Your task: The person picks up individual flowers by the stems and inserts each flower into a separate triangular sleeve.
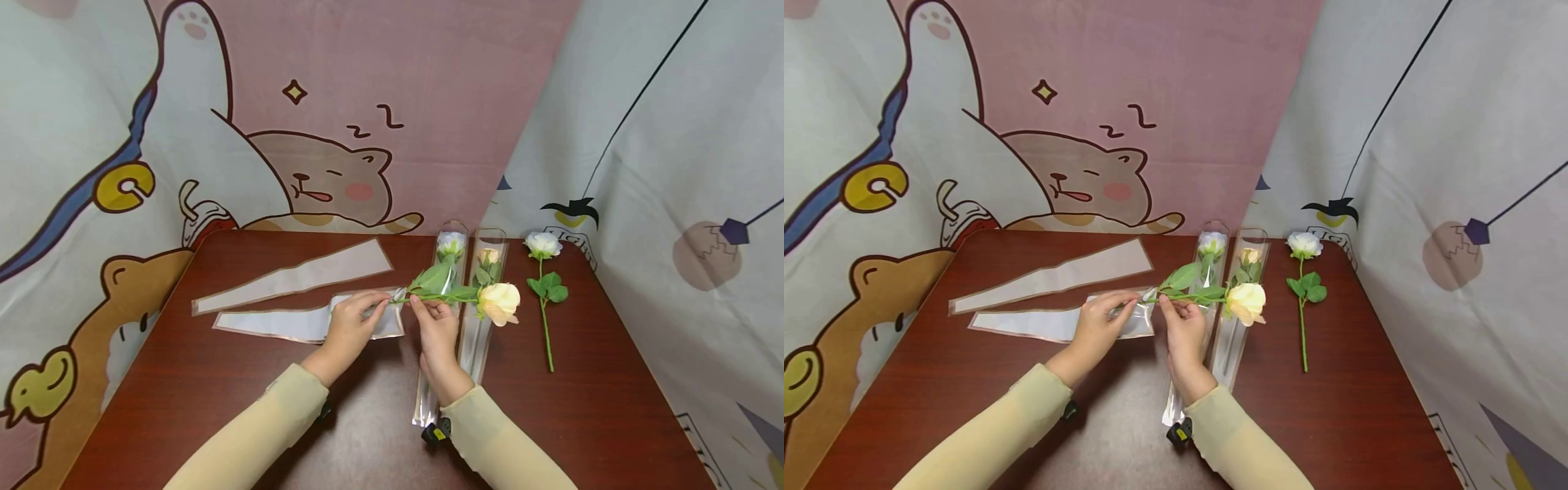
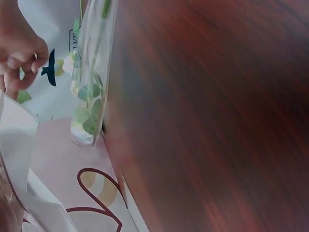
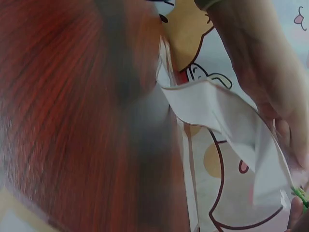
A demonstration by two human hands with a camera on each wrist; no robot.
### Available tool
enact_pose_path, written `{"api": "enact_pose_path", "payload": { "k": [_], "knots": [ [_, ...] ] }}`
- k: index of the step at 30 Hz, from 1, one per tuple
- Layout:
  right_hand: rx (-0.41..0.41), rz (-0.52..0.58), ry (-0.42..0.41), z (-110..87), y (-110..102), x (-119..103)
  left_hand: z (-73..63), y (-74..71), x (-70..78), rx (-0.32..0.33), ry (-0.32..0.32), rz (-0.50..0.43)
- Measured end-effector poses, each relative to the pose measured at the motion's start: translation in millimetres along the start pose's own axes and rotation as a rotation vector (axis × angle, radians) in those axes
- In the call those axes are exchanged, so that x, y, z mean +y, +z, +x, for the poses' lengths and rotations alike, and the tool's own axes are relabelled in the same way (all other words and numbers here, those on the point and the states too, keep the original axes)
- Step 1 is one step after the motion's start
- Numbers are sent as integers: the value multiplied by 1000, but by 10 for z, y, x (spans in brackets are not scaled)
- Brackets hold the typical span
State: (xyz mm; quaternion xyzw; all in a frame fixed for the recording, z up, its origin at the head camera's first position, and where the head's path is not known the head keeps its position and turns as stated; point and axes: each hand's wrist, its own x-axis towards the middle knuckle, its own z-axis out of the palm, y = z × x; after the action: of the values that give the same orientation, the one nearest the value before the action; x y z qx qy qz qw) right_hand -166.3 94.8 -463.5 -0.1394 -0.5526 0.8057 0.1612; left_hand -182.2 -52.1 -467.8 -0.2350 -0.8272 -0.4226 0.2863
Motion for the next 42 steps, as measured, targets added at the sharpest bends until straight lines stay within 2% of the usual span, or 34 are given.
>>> {"api": "enact_pose_path", "payload": {
  "k": [6, 10, 17, 22, 35, 42],
  "knots": [
    [1, -72, 50, -70, 49, 42, 6, 20, 63, -19, -35, -41],
    [3, -98, 64, -93, 55, 58, 0, 23, 65, -8, -36, -34],
    [32, -21, 84, -65, 36, 34, 4, 22, 52, 13, -16, -39],
    [34, 14, 65, -48, 19, 17, 6, 24, 32, 23, -15, -33],
    [-1, -26, 56, -96, 82, 65, 12, 22, 44, 45, -16, -22],
    [-16, -31, 73, -86, 67, 78, 23, 3, 24, 64, -40, -23]
  ]
}}
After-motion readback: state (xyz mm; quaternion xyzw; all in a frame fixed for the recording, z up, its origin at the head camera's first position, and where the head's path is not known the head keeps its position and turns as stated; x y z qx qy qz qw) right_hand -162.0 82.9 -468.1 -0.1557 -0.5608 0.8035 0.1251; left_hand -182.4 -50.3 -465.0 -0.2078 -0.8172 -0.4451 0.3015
